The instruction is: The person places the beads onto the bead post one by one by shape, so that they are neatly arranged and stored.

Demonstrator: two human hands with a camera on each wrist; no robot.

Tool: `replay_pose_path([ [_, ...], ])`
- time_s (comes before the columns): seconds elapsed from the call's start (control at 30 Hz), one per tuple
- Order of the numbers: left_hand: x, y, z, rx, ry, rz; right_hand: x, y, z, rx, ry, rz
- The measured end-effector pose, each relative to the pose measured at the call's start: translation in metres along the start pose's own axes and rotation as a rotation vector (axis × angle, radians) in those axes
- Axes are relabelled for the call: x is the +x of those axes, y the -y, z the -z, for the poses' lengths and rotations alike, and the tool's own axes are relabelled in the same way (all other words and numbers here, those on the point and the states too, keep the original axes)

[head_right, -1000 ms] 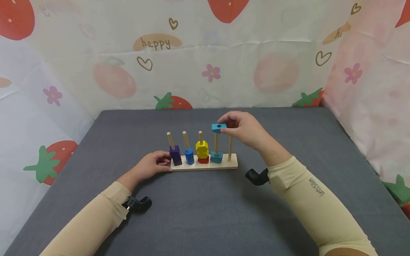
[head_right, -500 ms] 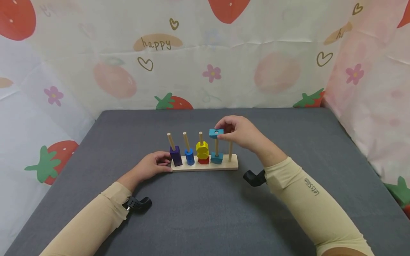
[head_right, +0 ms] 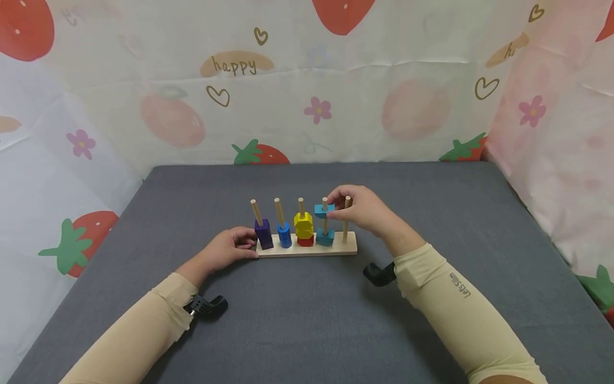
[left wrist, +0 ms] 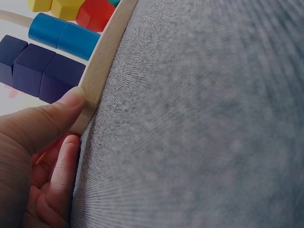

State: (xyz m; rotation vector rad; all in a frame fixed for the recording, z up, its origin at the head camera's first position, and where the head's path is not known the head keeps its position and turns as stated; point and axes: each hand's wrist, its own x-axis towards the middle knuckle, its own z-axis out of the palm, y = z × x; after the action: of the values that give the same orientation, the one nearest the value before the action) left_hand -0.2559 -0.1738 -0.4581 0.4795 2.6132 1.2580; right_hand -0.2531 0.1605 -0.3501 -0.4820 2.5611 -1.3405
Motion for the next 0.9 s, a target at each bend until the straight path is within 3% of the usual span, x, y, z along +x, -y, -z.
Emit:
replay_pose_path([
  [0.57,-0.001,0.0,0.0,-0.002,-0.007,0.012,0.006,-0.038,-0.028,0.061,0.055,-0.095],
  [0.9,-0.001,0.001,0.0,0.012,-0.01,-0.002,0.007,-0.044,-0.026,0.049,0.087,-0.099],
])
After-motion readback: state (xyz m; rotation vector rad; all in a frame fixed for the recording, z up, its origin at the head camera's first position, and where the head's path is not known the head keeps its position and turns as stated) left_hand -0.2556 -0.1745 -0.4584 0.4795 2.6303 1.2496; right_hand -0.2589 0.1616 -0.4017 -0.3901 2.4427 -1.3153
